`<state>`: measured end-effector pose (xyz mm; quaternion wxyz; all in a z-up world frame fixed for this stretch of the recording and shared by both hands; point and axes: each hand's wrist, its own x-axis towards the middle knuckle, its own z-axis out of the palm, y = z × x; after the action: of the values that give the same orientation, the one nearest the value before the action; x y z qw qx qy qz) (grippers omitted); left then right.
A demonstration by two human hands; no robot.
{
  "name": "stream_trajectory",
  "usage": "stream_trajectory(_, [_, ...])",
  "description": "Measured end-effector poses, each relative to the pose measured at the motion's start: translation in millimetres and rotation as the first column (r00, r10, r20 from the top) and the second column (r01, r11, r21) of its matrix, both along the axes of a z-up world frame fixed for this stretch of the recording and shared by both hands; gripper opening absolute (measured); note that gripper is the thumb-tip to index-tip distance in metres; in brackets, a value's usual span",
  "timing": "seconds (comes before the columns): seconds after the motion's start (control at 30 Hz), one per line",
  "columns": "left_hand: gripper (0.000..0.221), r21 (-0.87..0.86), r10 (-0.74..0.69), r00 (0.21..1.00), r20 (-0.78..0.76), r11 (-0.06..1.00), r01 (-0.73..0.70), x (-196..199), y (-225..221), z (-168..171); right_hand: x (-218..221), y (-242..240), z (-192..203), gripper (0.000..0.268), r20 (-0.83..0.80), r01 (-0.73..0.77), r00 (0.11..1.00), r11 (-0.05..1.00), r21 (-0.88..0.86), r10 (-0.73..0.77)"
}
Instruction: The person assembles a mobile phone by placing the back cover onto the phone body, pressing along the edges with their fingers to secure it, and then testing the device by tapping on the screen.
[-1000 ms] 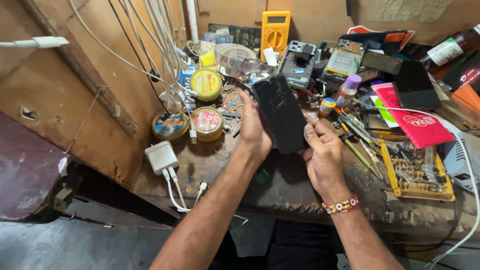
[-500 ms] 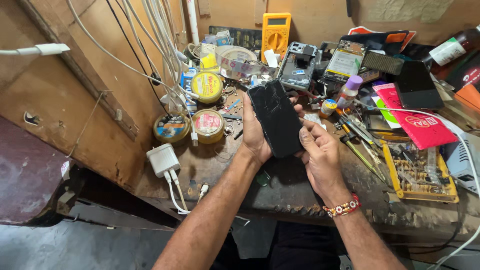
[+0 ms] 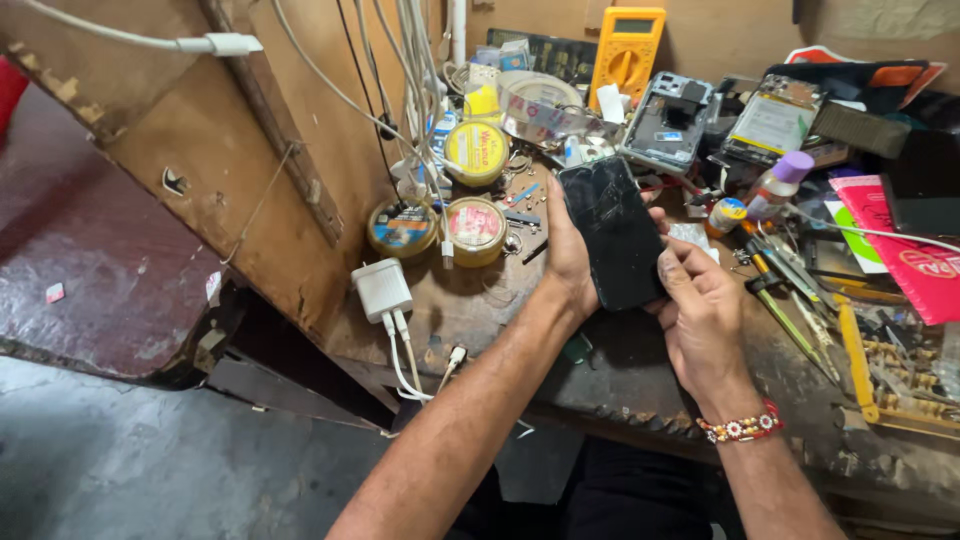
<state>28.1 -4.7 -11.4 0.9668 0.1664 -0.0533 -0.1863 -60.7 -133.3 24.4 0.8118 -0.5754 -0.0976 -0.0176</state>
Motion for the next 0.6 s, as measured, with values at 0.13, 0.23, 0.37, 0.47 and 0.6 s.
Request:
stream_trajectory(0.13, [0.113, 0.000, 0.009, 1.000, -0.017, 1.000, -0.009, -0.6, -0.8, -0.8, -1.3, 0.1, 1.1, 0.027, -0.030, 0.035, 0.999, 0.998, -0.044, -0.036])
stream_trajectory(0.23, [0.111, -0.006, 0.007, 1.000, -0.015, 1.000, -0.007, 0.6, -2.3, -2.6, -0.7, -0.1, 1.0, 0.028, -0.032, 0.050, 0.998, 0.997, -0.058, -0.051])
stream_trajectory(0.37, [0.106, -0.044, 0.008, 1.000, 0.026, 0.999, -0.007, 0.1, -2.6, -2.9, -1.6, 3.7, 3.2, 0.030, -0.053, 0.050, 0.997, 0.999, -0.021, -0.051])
stream_trajectory(0.47, [0.101, -0.070, 0.018, 0.999, 0.037, 0.997, -0.015, -2.8, -2.7, -0.5, -1.9, 5.2, 5.3, 0.035, -0.075, 0.070, 0.995, 0.997, -0.030, -0.072])
stream_trajectory(0.6, [0.100, 0.040, 0.047, 0.999, -0.029, 0.998, -0.045, -7.8, 0.0, 6.6, 0.3, 2.7, 0.5, 0.039, -0.123, 0.101, 0.987, 0.995, -0.016, -0.102])
